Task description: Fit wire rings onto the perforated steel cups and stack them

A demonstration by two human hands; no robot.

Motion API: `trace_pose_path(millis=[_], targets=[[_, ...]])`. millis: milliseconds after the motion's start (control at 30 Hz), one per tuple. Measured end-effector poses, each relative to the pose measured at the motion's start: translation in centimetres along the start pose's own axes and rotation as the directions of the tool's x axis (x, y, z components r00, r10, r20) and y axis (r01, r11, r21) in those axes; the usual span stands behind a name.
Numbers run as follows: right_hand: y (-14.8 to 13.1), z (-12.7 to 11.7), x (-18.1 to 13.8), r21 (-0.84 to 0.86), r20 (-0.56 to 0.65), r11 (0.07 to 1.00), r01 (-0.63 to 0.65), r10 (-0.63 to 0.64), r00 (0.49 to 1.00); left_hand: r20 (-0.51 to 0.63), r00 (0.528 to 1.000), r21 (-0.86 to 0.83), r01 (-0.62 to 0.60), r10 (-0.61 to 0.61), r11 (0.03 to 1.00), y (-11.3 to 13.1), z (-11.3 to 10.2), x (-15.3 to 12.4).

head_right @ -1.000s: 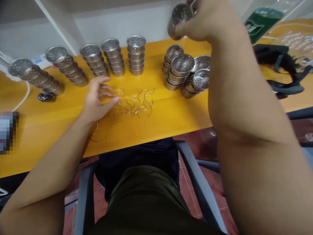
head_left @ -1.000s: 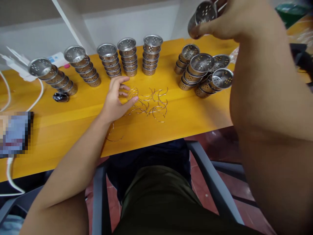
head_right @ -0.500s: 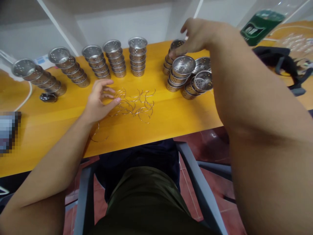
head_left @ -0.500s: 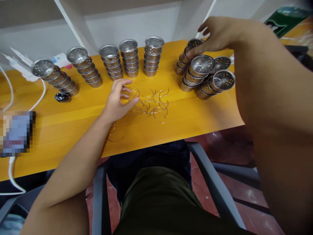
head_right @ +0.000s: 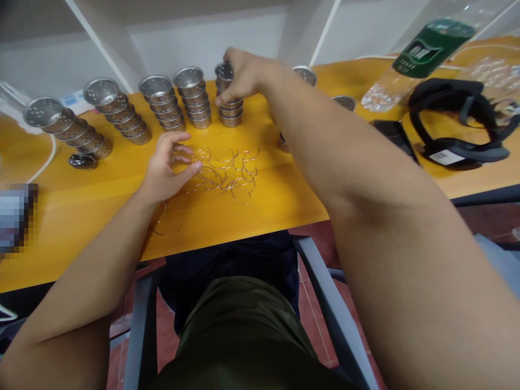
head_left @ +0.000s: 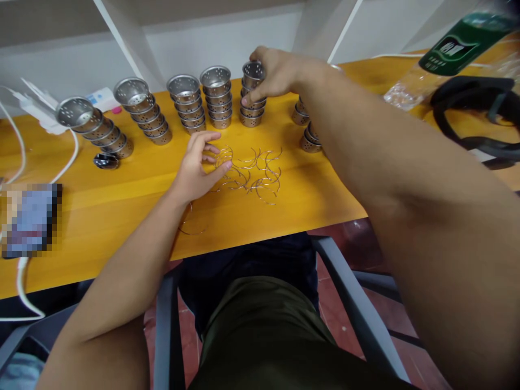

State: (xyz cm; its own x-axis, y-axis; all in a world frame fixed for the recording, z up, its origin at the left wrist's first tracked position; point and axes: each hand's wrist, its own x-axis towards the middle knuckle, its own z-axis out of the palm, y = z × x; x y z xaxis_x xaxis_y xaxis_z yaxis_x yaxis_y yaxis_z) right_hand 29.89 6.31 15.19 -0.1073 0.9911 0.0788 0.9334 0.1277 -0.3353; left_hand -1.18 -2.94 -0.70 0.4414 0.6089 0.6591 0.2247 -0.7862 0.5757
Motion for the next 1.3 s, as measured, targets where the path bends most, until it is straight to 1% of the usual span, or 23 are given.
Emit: trace_pose_path(millis=[67,133,233,367,500,600,700,767,800,833,900,933,967,1033,1100,1133,1233,1300], targets=[[0.1,0.5,0.5,-0.003,-0.052,1.000,0.007,-0.008,0.999,0.010,1.000,0.008,0.028,-0.029,1.000,0.1,0.0,0.0],[0.1,0.5,0.4,-0.009,-0.065,1.000,0.007,-0.008,0.998,0.016,0.998,0.017,0.061,-0.061,0.998,0.2,0.0,0.1],[0.1,0.0,-0.5,-0.021,0.002,1.000,-0.019,0.019,1.000,0.016,0.997,0.027,0.074,-0.074,0.997,0.2,0.0,0.1],[-0.4,-0.9,-2.0,-0.066,0.048,0.997,-0.032,0.035,0.998,0.018,0.999,0.027,0.026,-0.026,0.999,0.0,0.1,0.1],[-1.0,-1.2,-3.0,-0.049,0.053,0.999,0.020,-0.018,0.998,0.023,1.000,0.017,-0.002,0.002,1.000,-0.3,0.0,0.0],[-1.2,-1.7,-3.8,-0.014,-0.006,0.998,0.065,-0.065,0.998,0.011,1.000,-0.003,-0.007,0.007,1.000,-0.9,-0.1,-0.1],[-1.4,-2.2,-4.9,0.101,-0.062,0.984,0.150,-0.144,0.988,-0.018,1.000,-0.010,0.021,-0.021,1.000,-1.8,0.1,-0.1],[-1.8,-1.9,-5.9,0.267,-0.058,0.936,0.231,-0.224,0.973,-0.048,0.998,-0.021,0.036,-0.037,0.999,-2.3,0.3,0.0],[-2.1,-1.5,-6.4,0.378,-0.047,0.885,0.271,-0.274,0.960,-0.063,0.997,-0.034,0.033,-0.035,0.999,-2.5,0.4,0.1],[-2.6,-1.0,-6.9,0.497,-0.039,0.811,0.307,-0.333,0.942,-0.077,0.997,-0.049,0.021,-0.025,0.999,-2.5,0.5,0.2],[-3.6,0.6,-7.9,0.690,-0.071,0.624,0.368,-0.447,0.892,-0.099,0.995,-0.071,-0.012,0.005,0.997,-2.5,0.5,0.5],[-4.0,1.5,-8.3,0.732,-0.102,0.554,0.397,-0.486,0.868,-0.108,0.994,-0.070,-0.022,0.015,0.997,-2.4,0.5,0.6],[-4.4,2.4,-8.7,0.743,-0.129,0.521,0.420,-0.504,0.854,-0.116,0.993,-0.062,-0.020,0.012,0.998,-2.2,0.4,0.7],[-4.9,3.9,-9.1,0.724,-0.156,0.529,0.443,-0.500,0.852,-0.129,0.991,-0.044,0.022,-0.027,0.999,-1.7,0.1,0.9],[-4.9,5.0,-9.2,0.714,-0.145,0.551,0.431,-0.486,0.862,-0.133,0.987,-0.052,0.082,-0.088,0.995,-1.0,-0.3,0.9],[-4.7,5.3,-9.2,0.721,-0.142,0.547,0.425,-0.483,0.864,-0.124,0.985,-0.067,0.109,-0.116,0.992,-0.6,-0.4,0.9],[-3.9,5.3,-9.5,0.733,-0.132,0.538,0.417,-0.489,0.863,-0.063,0.983,-0.136,0.161,-0.170,0.978,0.4,-0.6,0.9],[-3.4,5.1,-9.9,0.730,-0.127,0.540,0.418,-0.494,0.860,-0.019,0.985,-0.153,0.165,-0.170,0.974,0.9,-0.7,0.9]])
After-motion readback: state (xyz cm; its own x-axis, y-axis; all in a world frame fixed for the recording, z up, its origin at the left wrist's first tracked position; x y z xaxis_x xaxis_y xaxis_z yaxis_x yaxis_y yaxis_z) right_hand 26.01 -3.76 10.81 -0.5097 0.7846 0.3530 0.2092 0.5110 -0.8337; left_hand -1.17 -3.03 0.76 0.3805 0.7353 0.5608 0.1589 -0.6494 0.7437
